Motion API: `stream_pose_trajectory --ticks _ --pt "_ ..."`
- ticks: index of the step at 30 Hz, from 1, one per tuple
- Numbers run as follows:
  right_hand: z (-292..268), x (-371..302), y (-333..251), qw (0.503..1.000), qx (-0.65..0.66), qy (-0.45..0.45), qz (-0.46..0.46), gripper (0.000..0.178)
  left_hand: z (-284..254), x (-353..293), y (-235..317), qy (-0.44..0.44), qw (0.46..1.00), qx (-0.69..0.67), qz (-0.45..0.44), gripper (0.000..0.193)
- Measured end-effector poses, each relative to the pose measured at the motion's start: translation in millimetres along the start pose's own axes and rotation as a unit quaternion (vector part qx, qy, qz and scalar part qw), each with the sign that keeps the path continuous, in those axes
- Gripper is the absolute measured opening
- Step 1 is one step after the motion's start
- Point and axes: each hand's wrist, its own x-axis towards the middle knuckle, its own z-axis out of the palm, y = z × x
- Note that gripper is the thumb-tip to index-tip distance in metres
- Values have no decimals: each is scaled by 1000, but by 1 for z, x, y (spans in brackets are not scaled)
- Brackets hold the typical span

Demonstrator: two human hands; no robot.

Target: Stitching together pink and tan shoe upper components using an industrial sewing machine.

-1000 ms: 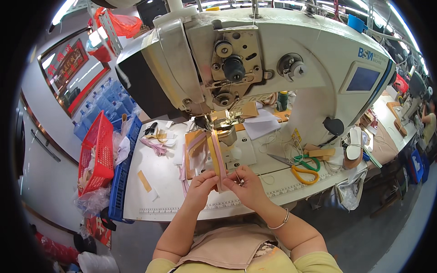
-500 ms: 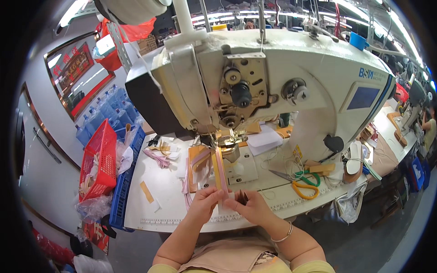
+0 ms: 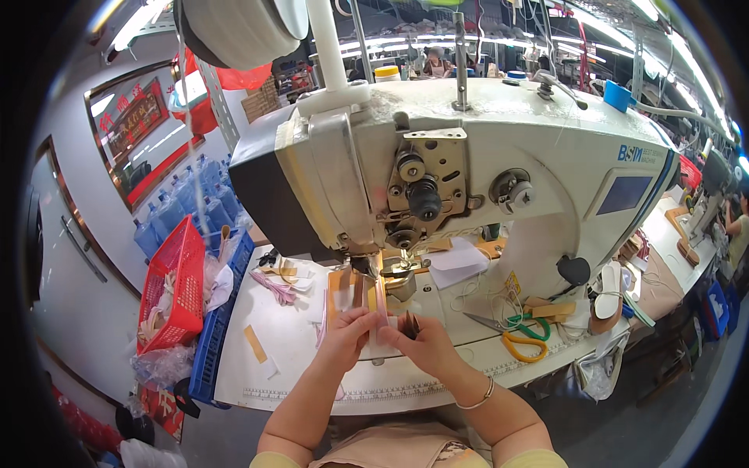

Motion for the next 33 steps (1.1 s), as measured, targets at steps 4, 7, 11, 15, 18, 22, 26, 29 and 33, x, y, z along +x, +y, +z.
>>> stream_pose_trajectory --ticks 4,7,11,15,18,22,26,29,33 --pt "0 14 -4 1000 -2 21 -7 24 1 16 4 39 998 -41 11 17" --pt "0 24 -9 999 -4 29 -14 23 -8 23 11 33 997 48 41 17" --pt "2 35 -10 998 3 61 -19 23 -13 30 22 52 980 189 37 20" --pt "4 32 -9 995 -14 87 -38 23 -13 27 31 16 981 189 32 22" --pt "-2 24 10 950 -154 160 -219 23 -14 28 33 2 989 145 -16 20" --pt "-6 21 6 801 -382 154 -435 40 -19 31 25 -15 996 91 2 18" --pt "-9 29 11 772 -409 151 -462 44 -18 36 25 -9 995 98 26 16" --pt "-4 35 1 772 -427 155 -445 46 -18 44 33 3 996 85 15 13" --pt "3 41 -1 775 -422 197 -426 30 -27 58 33 4 997 67 26 11"
